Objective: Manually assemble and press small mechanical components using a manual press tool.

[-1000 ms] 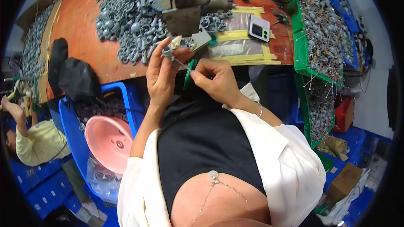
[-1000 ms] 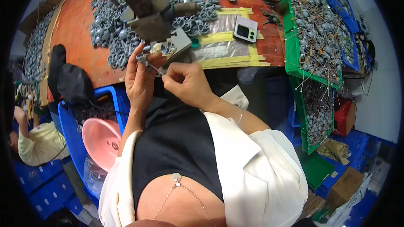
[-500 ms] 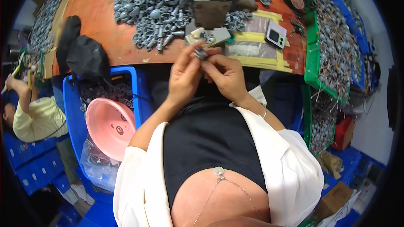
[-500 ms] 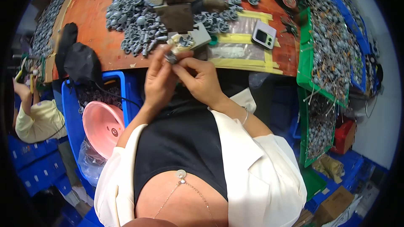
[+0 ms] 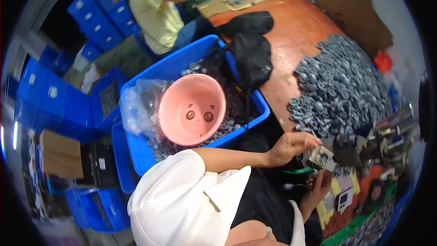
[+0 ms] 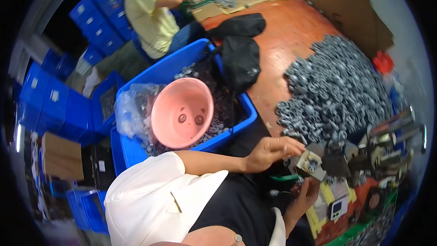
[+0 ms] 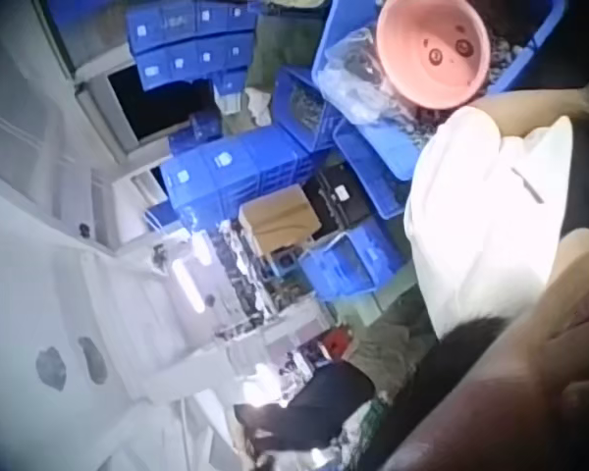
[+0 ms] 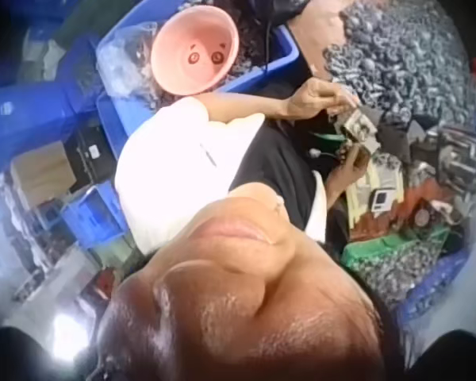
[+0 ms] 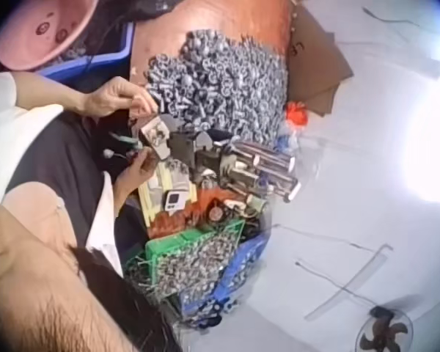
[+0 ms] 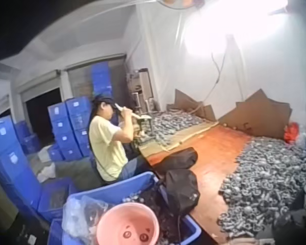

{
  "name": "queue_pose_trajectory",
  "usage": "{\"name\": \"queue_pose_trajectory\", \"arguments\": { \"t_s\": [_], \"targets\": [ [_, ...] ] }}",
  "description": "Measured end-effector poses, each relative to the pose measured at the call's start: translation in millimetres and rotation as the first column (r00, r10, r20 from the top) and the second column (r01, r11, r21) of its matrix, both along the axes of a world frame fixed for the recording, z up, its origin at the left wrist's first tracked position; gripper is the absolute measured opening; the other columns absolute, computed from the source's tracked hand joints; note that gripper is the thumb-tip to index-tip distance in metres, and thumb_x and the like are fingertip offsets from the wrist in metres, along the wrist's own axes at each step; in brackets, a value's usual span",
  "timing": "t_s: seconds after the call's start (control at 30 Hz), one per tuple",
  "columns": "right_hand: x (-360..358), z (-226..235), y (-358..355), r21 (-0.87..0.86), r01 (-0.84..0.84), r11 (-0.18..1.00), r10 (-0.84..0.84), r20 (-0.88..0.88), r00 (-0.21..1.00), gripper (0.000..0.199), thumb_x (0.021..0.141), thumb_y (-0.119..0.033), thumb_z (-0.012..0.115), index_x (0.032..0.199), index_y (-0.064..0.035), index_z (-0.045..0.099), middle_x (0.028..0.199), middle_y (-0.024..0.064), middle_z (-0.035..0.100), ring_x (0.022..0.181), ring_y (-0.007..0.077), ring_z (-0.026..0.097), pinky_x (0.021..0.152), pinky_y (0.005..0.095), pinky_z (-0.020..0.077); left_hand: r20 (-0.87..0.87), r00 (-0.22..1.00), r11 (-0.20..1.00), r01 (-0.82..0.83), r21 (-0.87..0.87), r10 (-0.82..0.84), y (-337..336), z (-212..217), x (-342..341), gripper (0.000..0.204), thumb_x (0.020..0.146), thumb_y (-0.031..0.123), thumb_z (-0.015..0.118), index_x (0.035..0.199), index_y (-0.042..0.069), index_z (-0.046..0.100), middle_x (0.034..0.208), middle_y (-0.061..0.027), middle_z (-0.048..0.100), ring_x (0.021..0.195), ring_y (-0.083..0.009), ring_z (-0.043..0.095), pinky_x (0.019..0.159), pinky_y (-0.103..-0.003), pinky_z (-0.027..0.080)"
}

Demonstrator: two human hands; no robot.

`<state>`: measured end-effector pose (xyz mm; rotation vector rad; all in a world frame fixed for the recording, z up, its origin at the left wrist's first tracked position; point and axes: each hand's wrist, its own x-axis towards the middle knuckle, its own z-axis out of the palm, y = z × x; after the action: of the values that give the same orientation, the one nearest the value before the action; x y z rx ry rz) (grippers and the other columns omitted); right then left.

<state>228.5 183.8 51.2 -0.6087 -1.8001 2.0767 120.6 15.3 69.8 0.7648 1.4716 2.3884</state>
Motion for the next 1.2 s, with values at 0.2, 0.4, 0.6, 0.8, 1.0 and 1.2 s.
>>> {"name": "queue_pose_trajectory", "arguments": {
  "t_s": [0.2,0.4,0.6,0.8,1.0,1.2],
  "targets": [
    [-13.9,-16.0,13.0,0.174,-0.045,0.984,0.060,-0.083,0.995,0.006,0.094,-0.011,0.053,0.094,-0.0055,0.053,0.075,-0.0016,0.049,0.059,0.0053,0.044,0.053,0.0186,0.0370,-0.676,0.552,0.511,-0.809,-0.292,0.488,-7.6,2.8,-13.0,0.042,0.083,0.011,0.063,0.122,0.001,0.055,0.127,-0.0165,0.052,0.121,-0.0300,0.047,0.101,-0.040,0.038],
    [-8.4,2.9,5.0,0.180,-0.146,0.973,0.154,-0.030,0.988,0.010,0.094,-0.011,0.054,0.087,-0.0053,0.051,0.078,-0.0025,0.045,0.068,0.0043,0.042,0.057,0.0177,0.0347,-0.664,0.745,0.899,-0.244,-0.364,-0.066,21.4,-11.9,14.8,0.025,0.075,0.016,0.069,0.098,0.007,0.063,0.088,-0.0122,0.059,0.084,-0.0312,0.059,0.073,-0.039,0.048],
    [-23.4,-6.3,5.2,0.156,-0.090,0.984,0.088,0.017,0.996,0.022,0.085,-0.007,0.065,0.104,0.0016,0.057,0.081,0.0086,0.065,0.069,0.0132,0.063,0.061,0.0246,0.0489,-0.578,0.815,0.839,-0.295,-0.457,-0.028,26.0,-22.3,0.1,0.018,0.076,0.008,0.067,0.092,0.001,0.067,0.082,-0.0150,0.062,0.076,-0.0303,0.062,0.068,-0.035,0.049],
    [-20.7,-27.2,24.7,0.549,0.115,0.828,-0.111,-0.039,0.993,0.012,0.081,-0.012,0.069,0.089,-0.0035,0.065,0.068,0.0086,0.067,0.062,0.0166,0.067,0.056,0.0268,0.0486,-0.387,0.922,0.784,-0.247,-0.570,0.010,58.0,-29.4,-5.3,0.019,0.079,0.005,0.069,0.097,-0.001,0.068,0.080,-0.0034,0.060,0.059,-0.0064,0.049,0.052,-0.023,0.037],
    [-28.1,-38.4,22.2,0.576,0.133,0.807,-0.166,0.004,0.986,0.013,0.082,-0.019,0.066,0.082,-0.0062,0.064,0.066,0.0060,0.067,0.061,0.0198,0.067,0.057,0.0303,0.0493,-0.475,0.878,0.768,-0.261,-0.586,-0.064,76.2,-35.1,-25.4,0.021,0.076,0.006,0.072,0.097,0.005,0.070,0.074,-0.0021,0.056,0.057,-0.0072,0.041,0.050,-0.023,0.032],
    [-22.0,-22.6,28.5,0.660,0.080,0.747,-0.144,0.042,0.989,0.011,0.082,-0.018,0.065,0.080,-0.0073,0.064,0.066,0.0069,0.066,0.059,0.0236,0.065,0.056,0.0329,0.0483,-0.503,0.836,0.785,-0.155,-0.600,-0.220,74.3,-38.0,-47.8,0.022,0.069,0.003,0.073,0.090,0.009,0.072,0.071,-0.0066,0.053,0.063,-0.0212,0.054,0.058,-0.033,0.042]
  ]
}}
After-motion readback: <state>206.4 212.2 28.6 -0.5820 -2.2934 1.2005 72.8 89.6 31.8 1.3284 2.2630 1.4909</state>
